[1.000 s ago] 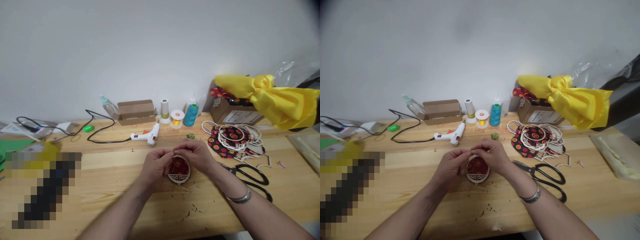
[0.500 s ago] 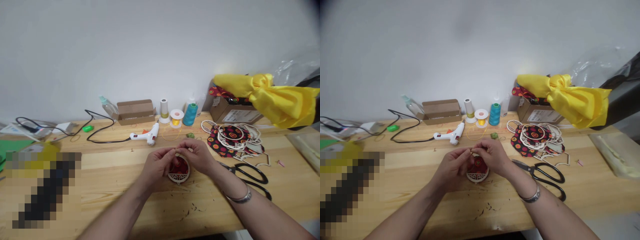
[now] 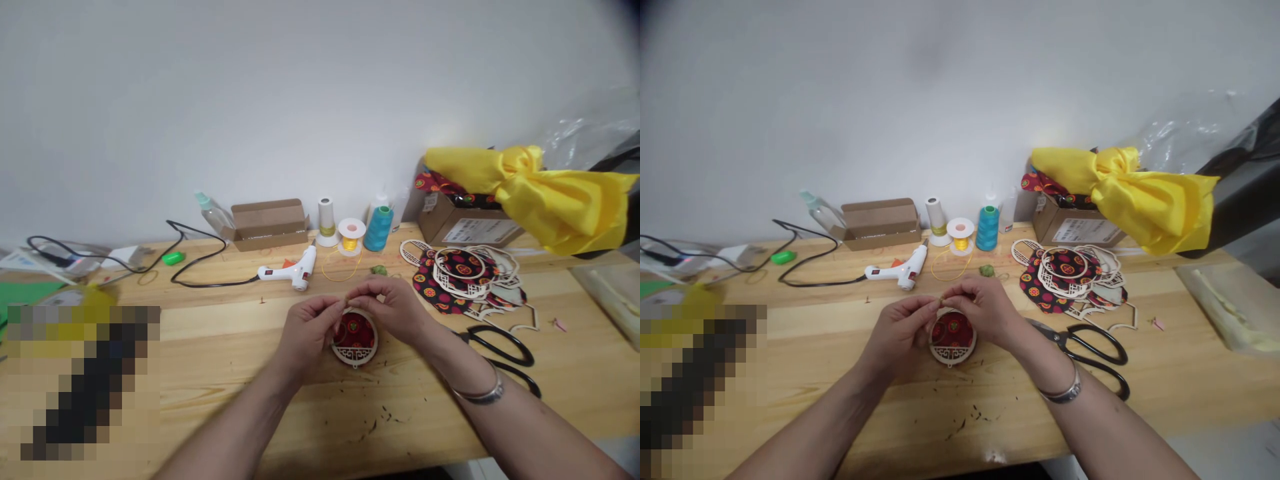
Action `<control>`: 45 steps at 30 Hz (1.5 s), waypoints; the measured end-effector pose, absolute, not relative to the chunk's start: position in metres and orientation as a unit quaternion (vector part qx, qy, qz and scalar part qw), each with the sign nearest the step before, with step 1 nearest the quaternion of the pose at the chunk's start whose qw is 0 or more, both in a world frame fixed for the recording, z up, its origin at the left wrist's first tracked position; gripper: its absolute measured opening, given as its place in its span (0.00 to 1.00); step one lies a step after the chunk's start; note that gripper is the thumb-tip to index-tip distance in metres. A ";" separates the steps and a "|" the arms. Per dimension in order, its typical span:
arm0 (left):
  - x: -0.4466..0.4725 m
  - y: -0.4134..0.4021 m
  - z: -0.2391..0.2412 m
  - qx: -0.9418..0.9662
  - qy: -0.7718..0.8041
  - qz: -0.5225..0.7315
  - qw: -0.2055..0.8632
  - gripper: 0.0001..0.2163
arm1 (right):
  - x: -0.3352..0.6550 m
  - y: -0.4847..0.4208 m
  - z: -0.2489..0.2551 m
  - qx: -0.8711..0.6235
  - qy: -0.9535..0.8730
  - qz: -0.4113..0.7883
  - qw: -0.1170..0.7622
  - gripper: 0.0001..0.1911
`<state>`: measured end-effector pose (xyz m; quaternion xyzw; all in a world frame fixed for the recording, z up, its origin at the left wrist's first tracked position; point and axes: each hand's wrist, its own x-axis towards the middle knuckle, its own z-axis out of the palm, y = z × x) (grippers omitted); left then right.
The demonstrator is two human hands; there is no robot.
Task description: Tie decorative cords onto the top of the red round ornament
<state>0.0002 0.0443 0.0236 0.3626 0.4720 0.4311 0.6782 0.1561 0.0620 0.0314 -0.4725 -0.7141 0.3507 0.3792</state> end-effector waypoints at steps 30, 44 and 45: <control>0.000 0.045 0.023 0.376 0.464 0.450 0.664 0.07 | 0.153 0.065 0.029 -0.512 -0.640 0.419 0.390 0.07; -0.001 0.045 0.021 0.375 0.479 0.437 0.663 0.08 | 0.153 0.064 0.029 -0.479 -0.646 0.413 0.427 0.06; -0.001 0.045 0.020 0.364 0.480 0.444 0.664 0.08 | 0.153 0.063 0.030 -0.475 -0.648 0.416 0.426 0.07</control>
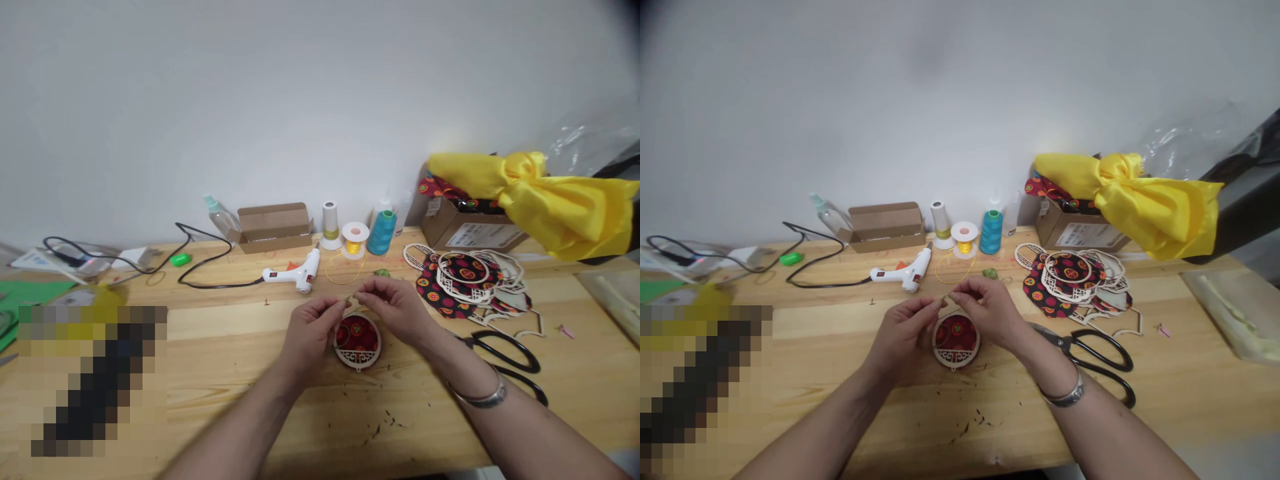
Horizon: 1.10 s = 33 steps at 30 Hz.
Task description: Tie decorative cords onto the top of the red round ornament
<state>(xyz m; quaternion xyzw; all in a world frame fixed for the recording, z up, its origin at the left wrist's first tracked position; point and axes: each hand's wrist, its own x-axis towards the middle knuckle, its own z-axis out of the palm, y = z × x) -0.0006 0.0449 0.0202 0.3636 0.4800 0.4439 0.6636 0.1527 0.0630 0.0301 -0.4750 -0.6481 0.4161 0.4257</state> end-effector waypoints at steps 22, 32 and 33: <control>-0.001 0.044 0.023 0.425 0.489 0.427 0.631 0.09 | 0.147 0.061 0.023 -0.491 -0.551 0.542 0.401 0.09; 0.002 0.041 0.025 0.410 0.457 0.413 0.672 0.10 | 0.149 0.060 0.026 -0.501 -0.659 0.382 0.411 0.06; 0.001 0.041 0.024 0.402 0.450 0.415 0.681 0.11 | 0.149 0.060 0.026 -0.497 -0.668 0.375 0.408 0.06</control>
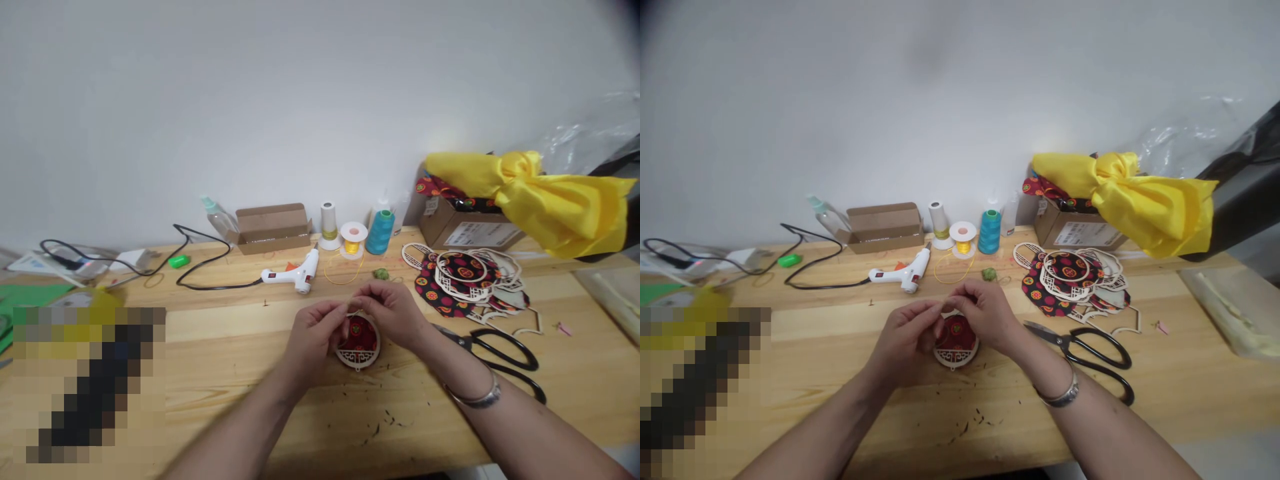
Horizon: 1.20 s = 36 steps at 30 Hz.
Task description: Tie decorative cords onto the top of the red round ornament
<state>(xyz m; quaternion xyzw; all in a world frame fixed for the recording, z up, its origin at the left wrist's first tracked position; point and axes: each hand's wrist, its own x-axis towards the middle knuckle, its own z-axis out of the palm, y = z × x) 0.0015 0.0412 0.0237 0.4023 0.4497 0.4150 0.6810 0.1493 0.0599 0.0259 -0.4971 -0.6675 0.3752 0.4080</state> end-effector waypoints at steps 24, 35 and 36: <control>0.000 0.046 0.028 0.359 0.485 0.448 0.659 0.11 | 0.198 0.030 0.059 -0.577 -0.794 0.050 0.185 0.08; 0.000 0.045 0.022 0.354 0.461 0.473 0.663 0.10 | 0.297 -0.056 -0.001 -0.637 -0.769 -0.012 0.058 0.15; 0.000 0.045 0.021 0.354 0.461 0.474 0.662 0.10 | 0.297 -0.055 -0.002 -0.640 -0.766 -0.016 0.053 0.15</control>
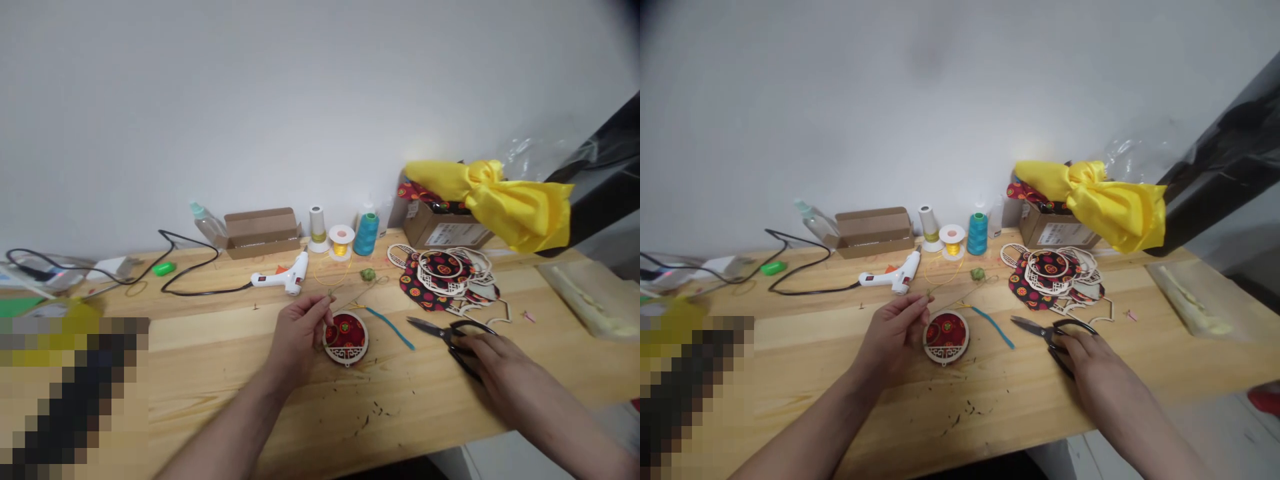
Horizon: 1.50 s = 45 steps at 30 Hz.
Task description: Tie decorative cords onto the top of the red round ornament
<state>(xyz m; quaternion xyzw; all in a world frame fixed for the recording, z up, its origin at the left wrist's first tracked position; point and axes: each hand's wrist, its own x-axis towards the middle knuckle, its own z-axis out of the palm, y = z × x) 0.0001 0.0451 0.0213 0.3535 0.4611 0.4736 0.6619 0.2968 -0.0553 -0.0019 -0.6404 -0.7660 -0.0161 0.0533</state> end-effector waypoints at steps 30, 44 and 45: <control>0.000 0.045 0.024 0.371 0.465 0.465 0.655 0.09 | 0.149 0.058 0.054 -0.535 -0.615 0.488 0.312 0.09; 0.002 0.045 0.022 0.396 0.481 0.447 0.643 0.09 | 0.142 0.059 0.025 -0.500 -0.518 0.529 0.449 0.05; 0.002 0.045 0.022 0.401 0.482 0.444 0.640 0.09 | 0.142 0.059 0.025 -0.498 -0.525 0.522 0.452 0.04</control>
